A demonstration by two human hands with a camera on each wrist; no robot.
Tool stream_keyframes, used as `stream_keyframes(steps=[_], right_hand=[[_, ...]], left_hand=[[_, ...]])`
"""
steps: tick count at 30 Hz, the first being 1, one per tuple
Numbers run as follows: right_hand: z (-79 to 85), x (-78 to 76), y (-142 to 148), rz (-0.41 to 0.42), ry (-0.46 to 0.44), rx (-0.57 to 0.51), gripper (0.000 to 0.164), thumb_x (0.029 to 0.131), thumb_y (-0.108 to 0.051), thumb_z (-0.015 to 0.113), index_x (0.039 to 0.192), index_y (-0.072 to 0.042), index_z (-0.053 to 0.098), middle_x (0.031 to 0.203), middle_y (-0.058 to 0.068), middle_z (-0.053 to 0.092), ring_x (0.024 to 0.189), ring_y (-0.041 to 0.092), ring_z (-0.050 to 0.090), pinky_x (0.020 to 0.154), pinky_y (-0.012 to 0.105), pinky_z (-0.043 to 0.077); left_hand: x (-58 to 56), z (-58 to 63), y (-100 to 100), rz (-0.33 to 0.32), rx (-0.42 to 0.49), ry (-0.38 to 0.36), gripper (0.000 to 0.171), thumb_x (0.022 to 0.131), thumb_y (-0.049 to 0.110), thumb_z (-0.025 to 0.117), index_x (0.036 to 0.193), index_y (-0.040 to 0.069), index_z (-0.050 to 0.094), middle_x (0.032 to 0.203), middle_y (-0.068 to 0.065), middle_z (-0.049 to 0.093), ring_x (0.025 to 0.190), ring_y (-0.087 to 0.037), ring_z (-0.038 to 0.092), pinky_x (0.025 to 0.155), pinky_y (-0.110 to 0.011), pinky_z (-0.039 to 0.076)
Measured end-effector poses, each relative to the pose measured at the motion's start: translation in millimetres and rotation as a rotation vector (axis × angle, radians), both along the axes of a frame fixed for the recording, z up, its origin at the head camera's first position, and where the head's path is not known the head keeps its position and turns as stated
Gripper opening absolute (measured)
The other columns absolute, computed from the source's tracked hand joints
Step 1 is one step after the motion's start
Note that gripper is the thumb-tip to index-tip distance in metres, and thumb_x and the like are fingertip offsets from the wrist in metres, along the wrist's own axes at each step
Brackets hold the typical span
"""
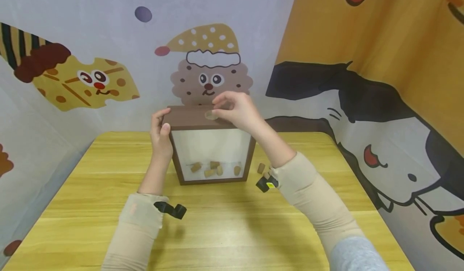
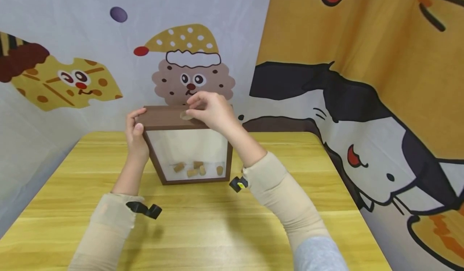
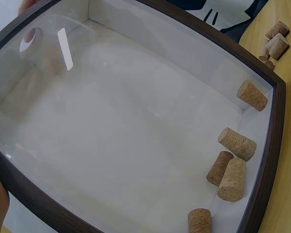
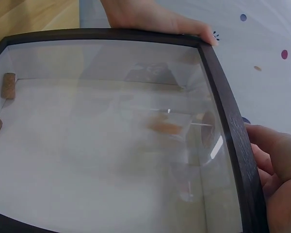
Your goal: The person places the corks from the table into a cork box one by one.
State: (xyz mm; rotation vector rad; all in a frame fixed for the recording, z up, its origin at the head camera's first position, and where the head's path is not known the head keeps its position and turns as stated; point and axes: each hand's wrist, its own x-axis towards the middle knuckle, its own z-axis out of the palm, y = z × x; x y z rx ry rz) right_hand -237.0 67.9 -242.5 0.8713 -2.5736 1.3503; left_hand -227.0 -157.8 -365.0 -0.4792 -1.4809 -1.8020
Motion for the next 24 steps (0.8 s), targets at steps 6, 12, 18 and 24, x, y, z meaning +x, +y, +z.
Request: stream_keyframes(steps=[6, 12, 18, 24], right_hand=[[-1.6, 4.9, 7.0, -0.007, 0.025, -0.022, 0.023, 0.086, -0.018, 0.073, 0.107, -0.01, 0.068, 0.096, -0.005, 0.068, 0.067, 0.019, 0.055, 0.06, 0.031, 0.045], [-6.5, 24.0, 29.2, -0.033, 0.046, -0.056, 0.023, 0.085, -0.022, 0.074, 0.107, -0.015, 0.069, 0.085, -0.003, 0.064, 0.062, 0.02, 0.049, 0.053, 0.031, 0.041], [-18.2, 44.2, 56.5, -0.017, 0.14, -0.126, 0.023, 0.082, -0.017, 0.077, 0.104, -0.014, 0.07, 0.079, 0.001, 0.06, 0.062, 0.018, 0.049, 0.052, 0.029, 0.039], [-41.1, 54.7, 80.4, 0.028, 0.26, -0.115, 0.023, 0.078, -0.004, 0.078, 0.099, -0.01, 0.071, 0.09, -0.005, 0.065, 0.062, 0.014, 0.048, 0.052, 0.026, 0.038]], left_hand=[[0.2, -0.1, -0.7, -0.001, -0.004, 0.005, 0.077, 0.077, 0.066, 0.063, 0.121, 0.003, 0.055, 0.128, -0.009, 0.049, 0.133, -0.029, 0.03, 0.11, -0.045, 0.012], [-0.9, 0.2, 0.0, 0.003, -0.012, 0.006, 0.081, 0.077, 0.066, 0.063, 0.121, -0.001, 0.053, 0.127, -0.003, 0.051, 0.133, -0.035, 0.029, 0.109, -0.046, 0.012], [-1.6, 0.8, -0.2, -0.005, -0.006, 0.009, 0.077, 0.077, 0.066, 0.063, 0.12, 0.003, 0.054, 0.128, -0.005, 0.05, 0.134, -0.028, 0.031, 0.11, -0.045, 0.011], [-1.4, 0.8, -0.9, -0.008, -0.006, 0.009, 0.075, 0.078, 0.065, 0.063, 0.121, 0.004, 0.055, 0.128, -0.006, 0.049, 0.133, -0.027, 0.03, 0.109, -0.044, 0.012]])
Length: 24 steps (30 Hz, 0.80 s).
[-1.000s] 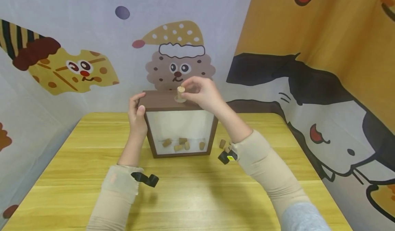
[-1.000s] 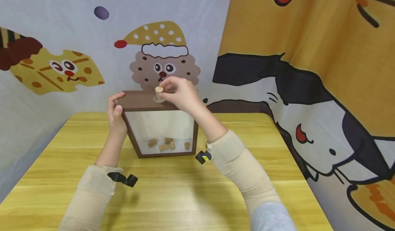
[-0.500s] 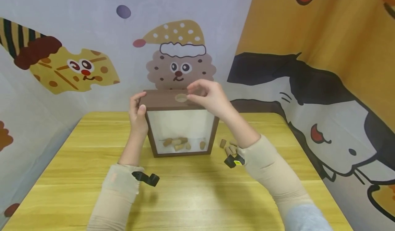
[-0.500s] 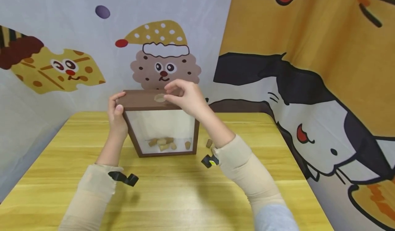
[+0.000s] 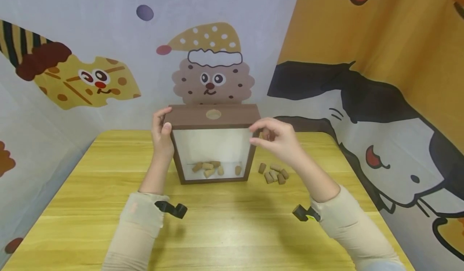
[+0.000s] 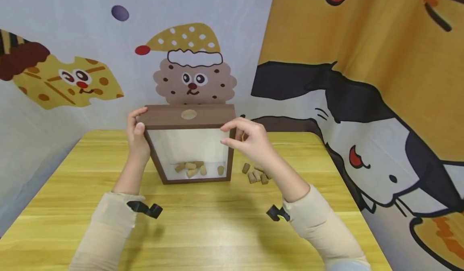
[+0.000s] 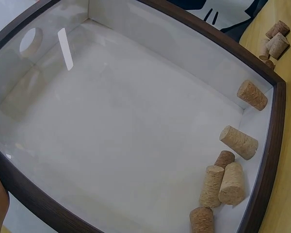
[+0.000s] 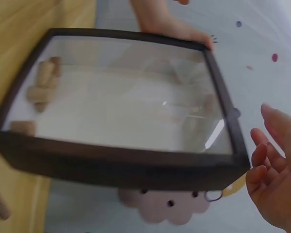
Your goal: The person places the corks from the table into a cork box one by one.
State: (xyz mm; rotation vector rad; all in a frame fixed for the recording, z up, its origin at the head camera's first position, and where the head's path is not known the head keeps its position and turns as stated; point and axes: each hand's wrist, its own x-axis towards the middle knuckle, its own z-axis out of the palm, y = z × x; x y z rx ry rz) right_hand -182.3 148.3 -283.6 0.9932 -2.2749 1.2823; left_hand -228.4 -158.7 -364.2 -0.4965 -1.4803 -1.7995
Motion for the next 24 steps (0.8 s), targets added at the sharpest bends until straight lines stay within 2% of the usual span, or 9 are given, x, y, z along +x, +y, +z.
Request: stream_keyframes(steps=[5, 12, 16, 19, 24], right_hand=[[-20.9, 5.7, 19.2, -0.011, -0.024, 0.091, 0.026, 0.077, -0.005, 0.079, 0.101, -0.007, 0.07, 0.087, -0.004, 0.063, 0.063, 0.013, 0.048, 0.055, 0.025, 0.041], [-49.6, 4.8, 46.1, -0.044, -0.096, 0.23, 0.031, 0.076, -0.012, 0.08, 0.105, -0.011, 0.07, 0.081, -0.005, 0.06, 0.063, 0.011, 0.049, 0.058, 0.027, 0.046], [-69.4, 0.4, 61.2, -0.037, -0.131, 0.285, 0.032, 0.077, -0.013, 0.08, 0.107, -0.01, 0.069, 0.076, -0.006, 0.057, 0.062, 0.01, 0.048, 0.051, 0.026, 0.043], [-83.8, -3.2, 70.7, -0.026, -0.182, 0.31, 0.033, 0.078, -0.012, 0.08, 0.108, -0.009, 0.068, 0.085, -0.004, 0.061, 0.062, 0.01, 0.049, 0.046, 0.025, 0.041], [-106.4, -10.1, 83.3, -0.048, -0.255, 0.358, 0.034, 0.076, -0.008, 0.08, 0.108, -0.006, 0.068, 0.099, -0.001, 0.066, 0.064, 0.01, 0.053, 0.049, 0.026, 0.044]], left_hand=[[0.5, 0.3, 0.0, 0.006, -0.003, 0.009, 0.073, 0.078, 0.065, 0.063, 0.12, 0.006, 0.056, 0.128, -0.007, 0.049, 0.132, -0.027, 0.031, 0.108, -0.043, 0.013], [0.9, 0.1, -0.2, 0.014, -0.014, -0.001, 0.078, 0.078, 0.066, 0.062, 0.121, 0.002, 0.054, 0.128, -0.006, 0.049, 0.133, -0.027, 0.031, 0.108, -0.044, 0.013], [0.9, -0.1, -0.1, 0.011, -0.021, 0.003, 0.079, 0.078, 0.066, 0.062, 0.121, 0.0, 0.053, 0.128, -0.005, 0.049, 0.133, -0.027, 0.031, 0.108, -0.044, 0.013], [0.2, -0.4, 0.0, 0.01, -0.02, 0.017, 0.078, 0.079, 0.065, 0.062, 0.121, 0.0, 0.053, 0.127, -0.004, 0.05, 0.132, -0.029, 0.032, 0.108, -0.044, 0.013], [-1.0, -1.4, -0.3, 0.017, -0.025, 0.031, 0.078, 0.08, 0.063, 0.062, 0.121, -0.002, 0.052, 0.126, -0.003, 0.051, 0.131, -0.03, 0.033, 0.108, -0.044, 0.014]])
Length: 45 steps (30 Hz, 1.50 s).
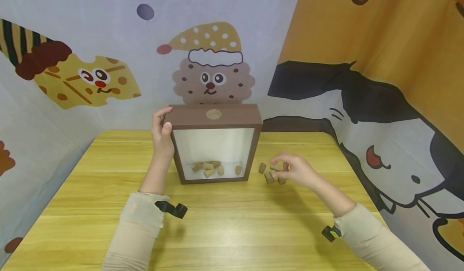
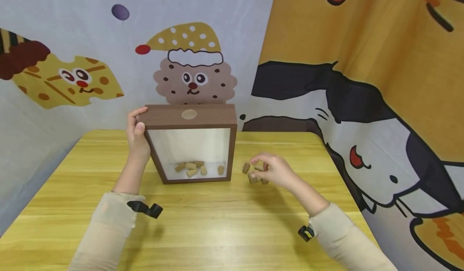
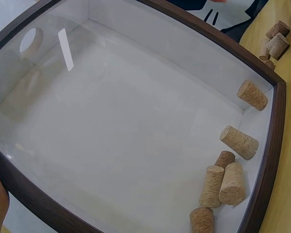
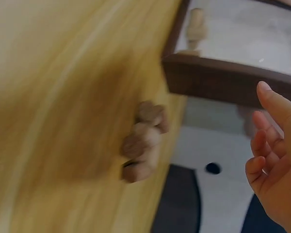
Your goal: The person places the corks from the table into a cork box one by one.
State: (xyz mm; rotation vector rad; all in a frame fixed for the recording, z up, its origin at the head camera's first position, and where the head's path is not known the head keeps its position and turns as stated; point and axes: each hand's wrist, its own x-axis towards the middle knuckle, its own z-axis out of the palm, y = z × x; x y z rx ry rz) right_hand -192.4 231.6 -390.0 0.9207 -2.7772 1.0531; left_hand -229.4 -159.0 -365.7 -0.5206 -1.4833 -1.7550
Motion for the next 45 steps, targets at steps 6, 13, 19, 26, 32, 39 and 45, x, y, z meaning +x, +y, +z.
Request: stream_keyframes(steps=[6, 13, 19, 26, 32, 39, 45], right_hand=[[-20.5, -8.3, 10.0, -0.035, -0.113, 0.063, 0.036, 0.075, -0.009, 0.08, 0.109, -0.012, 0.068, 0.103, 0.004, 0.066, 0.066, 0.012, 0.057, 0.056, 0.029, 0.048], [-38.5, -18.6, 19.2, -0.033, -0.137, 0.114, 0.043, 0.074, -0.01, 0.082, 0.114, -0.007, 0.066, 0.11, 0.009, 0.064, 0.071, 0.017, 0.058, 0.066, 0.031, 0.049], [-51.9, -27.1, 27.3, -0.021, -0.091, 0.175, 0.047, 0.072, -0.013, 0.084, 0.115, -0.007, 0.066, 0.108, 0.008, 0.064, 0.075, 0.021, 0.055, 0.067, 0.033, 0.046], [-59.8, -33.8, 29.4, -0.013, -0.039, 0.229, 0.046, 0.072, -0.017, 0.084, 0.114, -0.009, 0.067, 0.109, 0.002, 0.064, 0.094, 0.025, 0.06, 0.079, 0.042, 0.048], [-65.3, -38.1, 29.2, -0.032, -0.026, 0.28, 0.045, 0.073, -0.023, 0.084, 0.113, -0.012, 0.068, 0.111, 0.0, 0.064, 0.104, 0.025, 0.06, 0.087, 0.047, 0.046], [-70.8, -41.6, 27.9, -0.047, -0.023, 0.297, 0.044, 0.073, -0.027, 0.083, 0.113, -0.014, 0.069, 0.11, 0.0, 0.064, 0.103, 0.024, 0.06, 0.087, 0.048, 0.046], [-75.9, -40.9, 26.7, -0.064, -0.032, 0.292, 0.041, 0.074, -0.027, 0.082, 0.112, -0.015, 0.069, 0.107, -0.002, 0.065, 0.097, 0.021, 0.062, 0.083, 0.046, 0.048]], left_hand=[[0.5, 0.6, 0.0, 0.003, -0.002, -0.007, 0.079, 0.079, 0.065, 0.061, 0.121, -0.002, 0.052, 0.127, -0.005, 0.05, 0.132, -0.03, 0.032, 0.108, -0.044, 0.014], [0.6, 0.7, -0.2, 0.002, 0.0, -0.017, 0.078, 0.079, 0.065, 0.062, 0.121, 0.0, 0.053, 0.127, -0.004, 0.05, 0.132, -0.035, 0.031, 0.108, -0.045, 0.014], [-0.7, -0.6, -1.4, 0.009, -0.013, -0.036, 0.082, 0.077, 0.069, 0.061, 0.122, 0.001, 0.053, 0.128, -0.002, 0.05, 0.133, -0.034, 0.029, 0.108, -0.045, 0.014], [-2.4, -1.1, -1.9, 0.01, -0.016, -0.016, 0.083, 0.078, 0.068, 0.061, 0.122, -0.001, 0.052, 0.127, -0.002, 0.05, 0.132, -0.039, 0.028, 0.109, -0.045, 0.013], [-1.2, 0.2, -0.9, 0.009, -0.014, -0.016, 0.081, 0.078, 0.067, 0.06, 0.121, 0.0, 0.052, 0.126, -0.003, 0.049, 0.132, -0.037, 0.03, 0.108, -0.045, 0.014], [-1.2, 0.8, 0.1, 0.011, 0.0, -0.007, 0.077, 0.078, 0.066, 0.061, 0.12, 0.002, 0.054, 0.126, -0.004, 0.051, 0.131, -0.032, 0.033, 0.108, -0.044, 0.014], [0.3, 0.7, 0.4, 0.007, 0.002, -0.022, 0.076, 0.078, 0.067, 0.061, 0.12, 0.004, 0.055, 0.127, -0.004, 0.05, 0.131, -0.03, 0.033, 0.108, -0.045, 0.014]])
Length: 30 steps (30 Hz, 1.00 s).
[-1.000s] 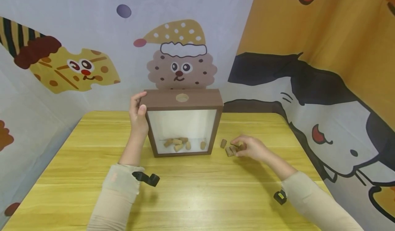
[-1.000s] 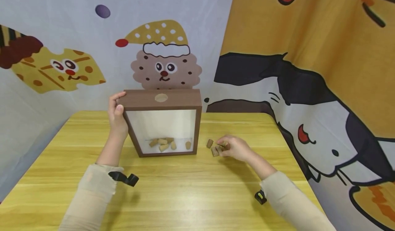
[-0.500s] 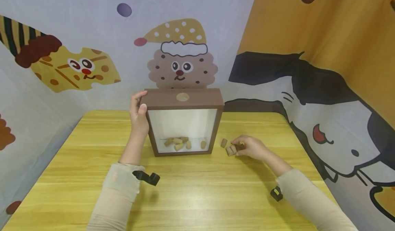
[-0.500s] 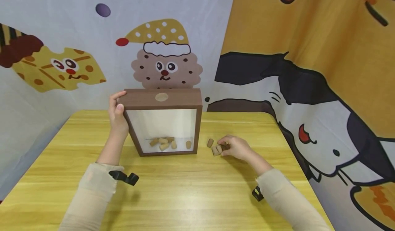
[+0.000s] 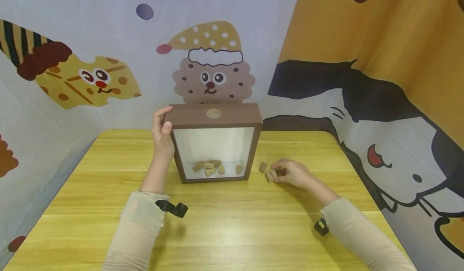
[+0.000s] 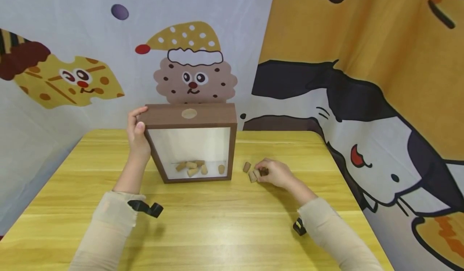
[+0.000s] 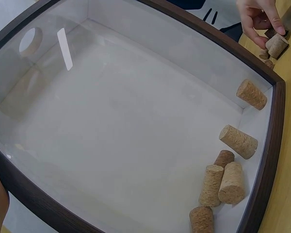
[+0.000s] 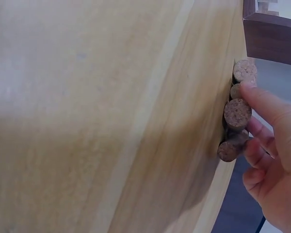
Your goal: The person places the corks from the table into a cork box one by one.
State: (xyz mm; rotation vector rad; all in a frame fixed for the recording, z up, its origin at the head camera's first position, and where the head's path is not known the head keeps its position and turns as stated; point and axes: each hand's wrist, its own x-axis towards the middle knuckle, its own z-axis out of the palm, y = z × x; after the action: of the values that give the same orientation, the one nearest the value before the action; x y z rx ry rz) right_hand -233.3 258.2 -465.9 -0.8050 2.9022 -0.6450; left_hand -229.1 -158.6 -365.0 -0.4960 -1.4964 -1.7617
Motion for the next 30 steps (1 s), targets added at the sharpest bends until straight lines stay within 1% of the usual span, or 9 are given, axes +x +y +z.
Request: stream_keyframes(steps=[5, 9, 12, 14, 17, 21, 23, 26, 30], right_hand=[[-0.7, 1.7, 0.8, -0.009, 0.012, -0.026, 0.04, 0.075, -0.027, 0.082, 0.112, -0.016, 0.069, 0.103, -0.003, 0.066, 0.095, 0.021, 0.064, 0.082, 0.046, 0.048], [-0.2, 3.6, 3.1, -0.023, 0.021, -0.077, 0.036, 0.076, -0.028, 0.081, 0.11, -0.021, 0.07, 0.097, -0.01, 0.066, 0.09, 0.016, 0.063, 0.08, 0.044, 0.048], [3.3, 6.7, 3.9, -0.04, 0.018, -0.134, 0.031, 0.077, -0.026, 0.08, 0.107, -0.026, 0.07, 0.093, -0.013, 0.066, 0.079, 0.013, 0.062, 0.074, 0.039, 0.048], [7.3, 9.3, 3.9, -0.043, 0.018, -0.165, 0.031, 0.079, -0.024, 0.079, 0.108, -0.026, 0.069, 0.093, -0.012, 0.066, 0.071, 0.012, 0.058, 0.067, 0.036, 0.047], [15.3, 13.9, 2.0, -0.043, 0.033, -0.199, 0.033, 0.08, -0.02, 0.078, 0.111, -0.024, 0.068, 0.093, -0.01, 0.067, 0.063, 0.011, 0.054, 0.059, 0.032, 0.046], [28.4, 20.7, -2.6, -0.042, 0.1, -0.232, 0.035, 0.08, -0.018, 0.078, 0.113, -0.02, 0.067, 0.089, -0.008, 0.067, 0.062, 0.01, 0.052, 0.051, 0.027, 0.044], [37.0, 25.4, -6.2, -0.046, 0.13, -0.261, 0.035, 0.08, -0.017, 0.078, 0.113, -0.019, 0.067, 0.084, -0.008, 0.065, 0.061, 0.01, 0.05, 0.047, 0.026, 0.041], [52.0, 33.2, -13.2, -0.044, 0.158, -0.344, 0.035, 0.079, -0.014, 0.079, 0.112, -0.018, 0.066, 0.083, -0.005, 0.063, 0.058, 0.011, 0.048, 0.042, 0.026, 0.039], [70.1, 42.3, -23.1, -0.015, 0.201, -0.461, 0.035, 0.077, -0.011, 0.081, 0.109, -0.018, 0.066, 0.087, -0.006, 0.063, 0.057, 0.011, 0.046, 0.044, 0.025, 0.037]], left_hand=[[0.3, -1.3, -1.0, 0.004, -0.003, -0.016, 0.078, 0.077, 0.069, 0.061, 0.121, 0.005, 0.054, 0.128, -0.004, 0.049, 0.132, -0.034, 0.03, 0.109, -0.046, 0.013], [0.3, -1.2, -1.8, 0.003, -0.011, -0.012, 0.083, 0.077, 0.068, 0.061, 0.122, 0.0, 0.052, 0.129, -0.006, 0.048, 0.133, -0.031, 0.03, 0.109, -0.047, 0.012], [-0.4, -1.3, -1.9, -0.001, -0.01, -0.006, 0.085, 0.077, 0.068, 0.062, 0.122, -0.002, 0.051, 0.129, -0.006, 0.048, 0.133, -0.032, 0.03, 0.109, -0.047, 0.012], [-1.1, -1.8, -2.0, -0.003, -0.002, -0.008, 0.084, 0.076, 0.069, 0.062, 0.122, 0.0, 0.053, 0.129, -0.005, 0.049, 0.133, -0.034, 0.029, 0.109, -0.046, 0.012], [-2.1, -3.1, -2.3, -0.003, 0.01, -0.021, 0.081, 0.074, 0.07, 0.063, 0.121, 0.005, 0.055, 0.128, -0.002, 0.049, 0.133, -0.032, 0.03, 0.109, -0.045, 0.013], [-1.7, -2.9, -2.5, -0.002, 0.003, -0.026, 0.082, 0.075, 0.07, 0.062, 0.122, 0.003, 0.053, 0.129, -0.003, 0.048, 0.133, -0.028, 0.03, 0.109, -0.046, 0.012], [-1.2, -2.1, -2.3, -0.003, -0.002, -0.024, 0.085, 0.075, 0.07, 0.062, 0.122, 0.0, 0.052, 0.129, -0.004, 0.047, 0.133, -0.029, 0.03, 0.109, -0.047, 0.012], [-0.5, -1.3, -1.8, -0.004, -0.002, -0.026, 0.086, 0.075, 0.07, 0.062, 0.122, 0.0, 0.052, 0.13, -0.008, 0.047, 0.134, -0.03, 0.029, 0.109, -0.047, 0.012], [0.3, -1.2, -1.5, -0.02, 0.017, -0.028, 0.081, 0.074, 0.07, 0.063, 0.121, 0.005, 0.055, 0.132, -0.014, 0.045, 0.134, -0.03, 0.028, 0.109, -0.046, 0.011]])
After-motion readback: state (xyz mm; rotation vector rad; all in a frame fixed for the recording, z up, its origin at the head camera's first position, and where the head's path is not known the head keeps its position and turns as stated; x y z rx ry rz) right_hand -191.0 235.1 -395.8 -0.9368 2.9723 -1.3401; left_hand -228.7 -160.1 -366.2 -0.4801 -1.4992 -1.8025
